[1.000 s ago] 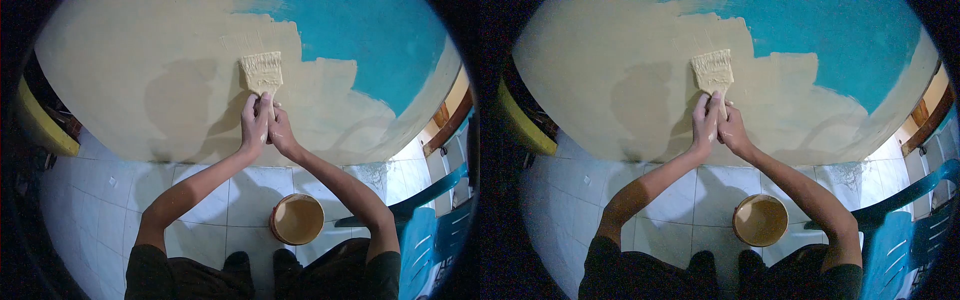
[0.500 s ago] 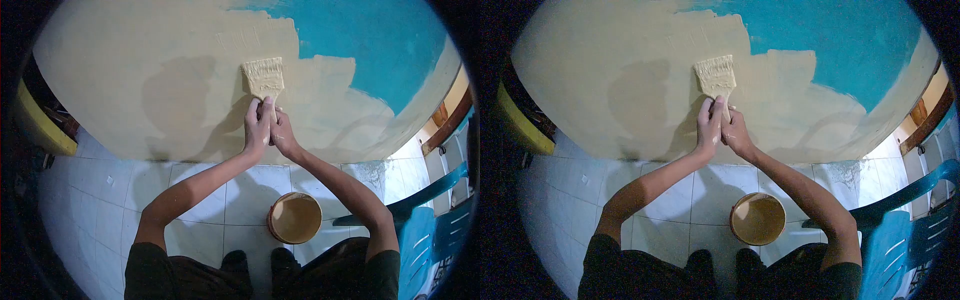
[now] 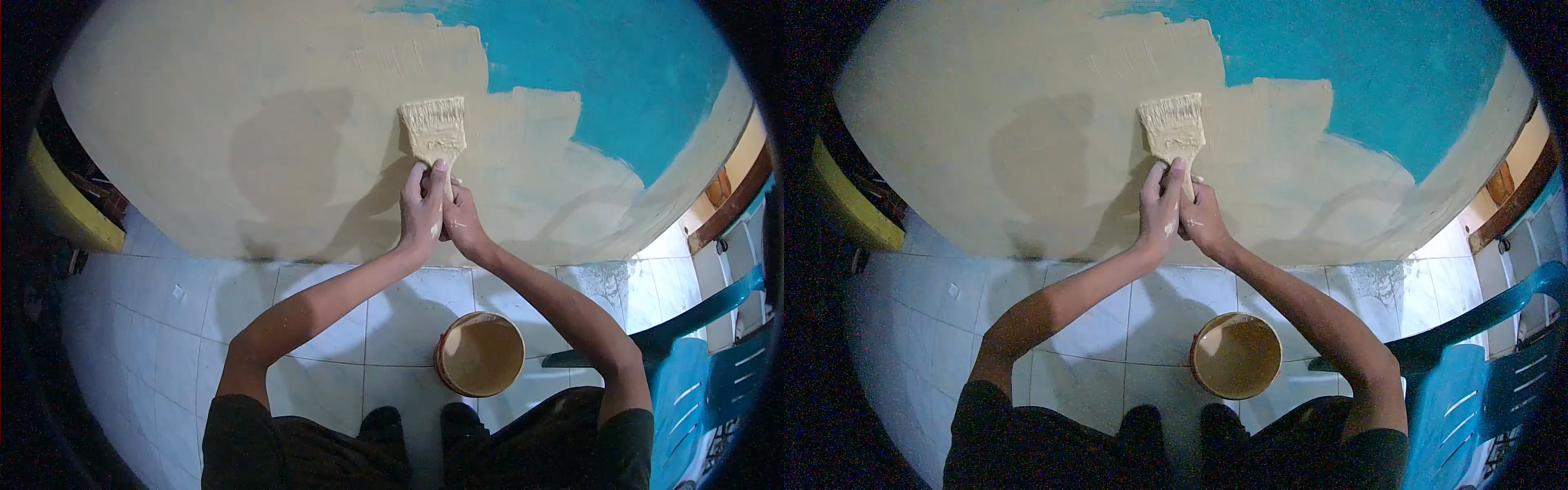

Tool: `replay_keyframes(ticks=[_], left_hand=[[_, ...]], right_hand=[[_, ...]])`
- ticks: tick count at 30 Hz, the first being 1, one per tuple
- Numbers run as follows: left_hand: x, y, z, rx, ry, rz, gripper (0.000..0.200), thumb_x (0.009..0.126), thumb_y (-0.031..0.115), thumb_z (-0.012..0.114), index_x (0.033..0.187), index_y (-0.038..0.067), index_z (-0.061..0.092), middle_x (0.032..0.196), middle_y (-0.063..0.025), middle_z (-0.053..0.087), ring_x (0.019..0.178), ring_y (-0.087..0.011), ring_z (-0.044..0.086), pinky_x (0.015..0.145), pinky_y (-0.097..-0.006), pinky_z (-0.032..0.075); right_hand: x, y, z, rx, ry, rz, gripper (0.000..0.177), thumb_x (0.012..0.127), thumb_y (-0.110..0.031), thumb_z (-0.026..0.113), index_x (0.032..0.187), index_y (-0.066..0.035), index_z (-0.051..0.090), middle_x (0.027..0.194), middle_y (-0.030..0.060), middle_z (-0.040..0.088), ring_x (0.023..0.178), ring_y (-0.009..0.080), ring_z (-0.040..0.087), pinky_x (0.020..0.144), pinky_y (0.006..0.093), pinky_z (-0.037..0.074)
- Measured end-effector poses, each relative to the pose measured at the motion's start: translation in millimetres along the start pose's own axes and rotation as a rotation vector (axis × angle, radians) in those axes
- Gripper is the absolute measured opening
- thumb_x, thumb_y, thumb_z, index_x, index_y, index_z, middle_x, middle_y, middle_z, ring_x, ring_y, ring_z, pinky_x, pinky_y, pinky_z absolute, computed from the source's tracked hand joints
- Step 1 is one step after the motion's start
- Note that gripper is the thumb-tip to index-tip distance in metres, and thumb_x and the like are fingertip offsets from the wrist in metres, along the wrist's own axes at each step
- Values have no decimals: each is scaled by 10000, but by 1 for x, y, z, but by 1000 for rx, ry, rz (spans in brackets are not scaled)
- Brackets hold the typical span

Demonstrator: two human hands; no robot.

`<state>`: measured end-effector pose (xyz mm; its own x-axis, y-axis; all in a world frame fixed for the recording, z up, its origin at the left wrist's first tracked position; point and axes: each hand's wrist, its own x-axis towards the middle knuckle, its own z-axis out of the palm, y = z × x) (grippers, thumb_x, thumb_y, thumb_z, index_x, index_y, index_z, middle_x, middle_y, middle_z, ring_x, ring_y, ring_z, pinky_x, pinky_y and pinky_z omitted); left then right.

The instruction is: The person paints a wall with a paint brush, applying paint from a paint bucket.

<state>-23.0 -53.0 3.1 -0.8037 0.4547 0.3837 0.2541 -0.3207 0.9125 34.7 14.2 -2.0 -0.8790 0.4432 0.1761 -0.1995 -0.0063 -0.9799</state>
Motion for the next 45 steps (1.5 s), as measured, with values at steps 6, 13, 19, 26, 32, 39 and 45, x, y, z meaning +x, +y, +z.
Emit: replay_keyframes(ticks=[6,13,19,26,32,39,45], left_hand=[[-23,-24,-6,24,-5,-67,382,986,365,531,796,41,460,733,19,384,706,-80,359,622,-275,372],[16,16,-7,13,82,113,423,970,395,544,792,19,465,668,-16,383,657,-118,365,597,-311,373],[26,36,-8,-112,99,157,374,983,355,528,826,17,495,705,-14,445,676,-105,396,611,-303,382],[-7,27,-24,-128,-116,-12,391,974,398,544,1104,29,542,970,-40,582,892,-107,534,791,-260,452],[-8,40,-45,-204,68,93,449,1009,423,445,1059,-7,566,850,-26,530,790,-91,473,690,-260,420],[4,42,-72,-177,137,109,430,1029,387,396,1126,-12,522,916,-59,591,841,-125,511,760,-270,431],[26,38,-94,-236,45,78,439,1031,370,386,1166,-22,530,1091,-108,624,965,-142,542,883,-281,414]], right_hand=[[-14,27,-4,5,-2,106,310,985,-326,509,895,-32,545,612,15,515,419,92,434,351,265,319],[15,-25,12,-119,-11,-120,323,982,-314,519,904,-7,576,632,2,534,441,74,432,386,266,337],[24,-40,15,-163,-100,-109,345,994,-296,481,943,38,549,685,26,542,570,113,484,499,282,393],[-8,-10,18,-188,-58,-396,253,1001,-182,403,1022,43,517,851,99,536,724,143,493,638,297,430],[3,-15,53,-76,-118,-501,169,979,-70,490,1125,15,503,1038,62,538,927,128,530,821,269,442],[11,-21,80,-86,-108,-422,204,974,-72,494,1157,17,486,1096,87,529,949,136,522,794,261,445],[34,-11,99,-145,-111,-382,294,976,-173,467,1187,29,494,959,223,628,809,265,618,735,383,482]])
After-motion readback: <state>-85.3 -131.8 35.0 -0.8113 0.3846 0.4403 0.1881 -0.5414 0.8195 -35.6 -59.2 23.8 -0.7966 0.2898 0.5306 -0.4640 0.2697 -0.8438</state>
